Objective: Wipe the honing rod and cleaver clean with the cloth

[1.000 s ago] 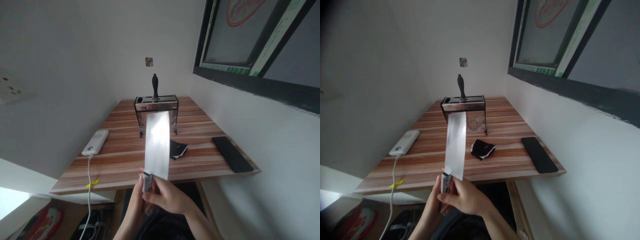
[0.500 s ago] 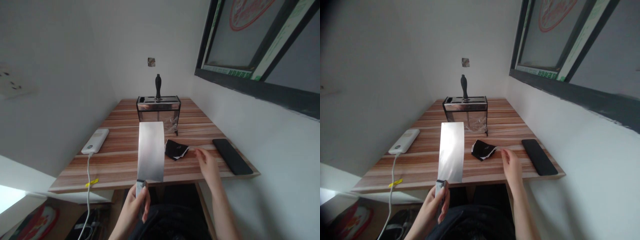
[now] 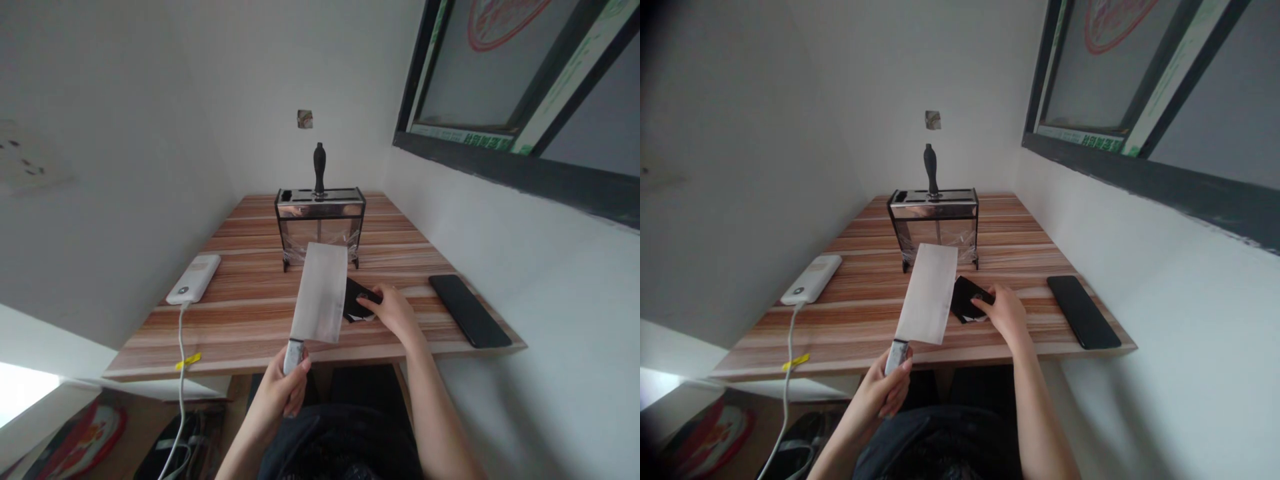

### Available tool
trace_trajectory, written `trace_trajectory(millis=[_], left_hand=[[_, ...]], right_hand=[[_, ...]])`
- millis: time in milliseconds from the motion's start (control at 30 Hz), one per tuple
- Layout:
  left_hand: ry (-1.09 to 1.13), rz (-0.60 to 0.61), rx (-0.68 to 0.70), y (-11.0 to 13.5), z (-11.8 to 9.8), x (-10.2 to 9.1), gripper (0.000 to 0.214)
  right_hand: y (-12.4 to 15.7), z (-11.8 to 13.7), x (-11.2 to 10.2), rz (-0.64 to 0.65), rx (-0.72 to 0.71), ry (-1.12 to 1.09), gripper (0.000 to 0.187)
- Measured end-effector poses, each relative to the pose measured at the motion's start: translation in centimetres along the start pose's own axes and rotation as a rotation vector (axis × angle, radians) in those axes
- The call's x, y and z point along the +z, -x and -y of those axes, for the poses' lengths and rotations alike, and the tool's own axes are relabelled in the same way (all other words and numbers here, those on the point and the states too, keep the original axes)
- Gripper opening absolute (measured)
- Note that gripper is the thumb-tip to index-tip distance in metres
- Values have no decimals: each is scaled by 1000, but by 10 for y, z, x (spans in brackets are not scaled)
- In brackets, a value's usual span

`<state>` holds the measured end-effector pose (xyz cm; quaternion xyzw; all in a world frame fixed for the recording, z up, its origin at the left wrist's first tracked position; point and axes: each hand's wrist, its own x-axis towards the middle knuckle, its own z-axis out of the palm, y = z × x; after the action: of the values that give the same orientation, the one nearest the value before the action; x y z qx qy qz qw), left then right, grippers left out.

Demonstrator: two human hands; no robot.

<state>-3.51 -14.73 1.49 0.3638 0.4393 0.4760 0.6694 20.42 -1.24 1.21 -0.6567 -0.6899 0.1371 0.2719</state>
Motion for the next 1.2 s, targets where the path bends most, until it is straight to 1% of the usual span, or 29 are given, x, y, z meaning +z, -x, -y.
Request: trace_trajectory(millis=[100, 200, 333, 433, 500, 567, 633, 733, 800, 867, 900, 967, 1067, 1133, 1200], left_hand=[[0, 2, 5, -2, 0, 1, 39], [11, 1, 13, -4, 3, 1, 40], [9, 0, 7, -3, 5, 2, 39], [-7, -9, 9, -1, 3, 4, 37], [-19, -14, 16, 0, 3, 5, 36], [-34, -16, 17, 0, 3, 4, 36], [-55, -19, 15, 0, 6, 4, 36], [-113, -52, 26, -2, 11, 4, 39], [-170, -87, 38, -4, 15, 6, 42], [-220, -103, 43, -5, 17, 10, 44], [-239, -102, 44, -5, 17, 13, 45], [-262, -89, 37, -4, 17, 19, 45], [-267, -68, 23, -1, 13, 27, 43], [-245, -49, 12, 1, 11, 29, 43], [-201, -39, 2, 2, 10, 27, 42]], right_hand=[[4, -9, 3, -7, -55, -241, 29], [11, -11, 4, -72, -71, -486, 28], [20, -6, 4, -183, 10, -689, 29], [26, 0, 5, -251, 91, -796, 33], [30, 4, 3, -304, 118, -848, 32], [34, 8, -2, -386, 104, -856, 29], [38, 13, -11, -504, 61, -798, 28], [42, 24, -30, -675, -14, -621, 25], [44, 35, -41, -716, -74, -503, 20], [46, 50, -46, -678, -151, -423, 17], [48, 58, -46, -637, -191, -399, 17], [52, 77, -41, -542, -250, -384, 20], [58, 100, -27, -392, -290, -393, 24], [62, 107, -21, -297, -298, -435, 26], [64, 108, -19, -176, -306, -542, 27]])
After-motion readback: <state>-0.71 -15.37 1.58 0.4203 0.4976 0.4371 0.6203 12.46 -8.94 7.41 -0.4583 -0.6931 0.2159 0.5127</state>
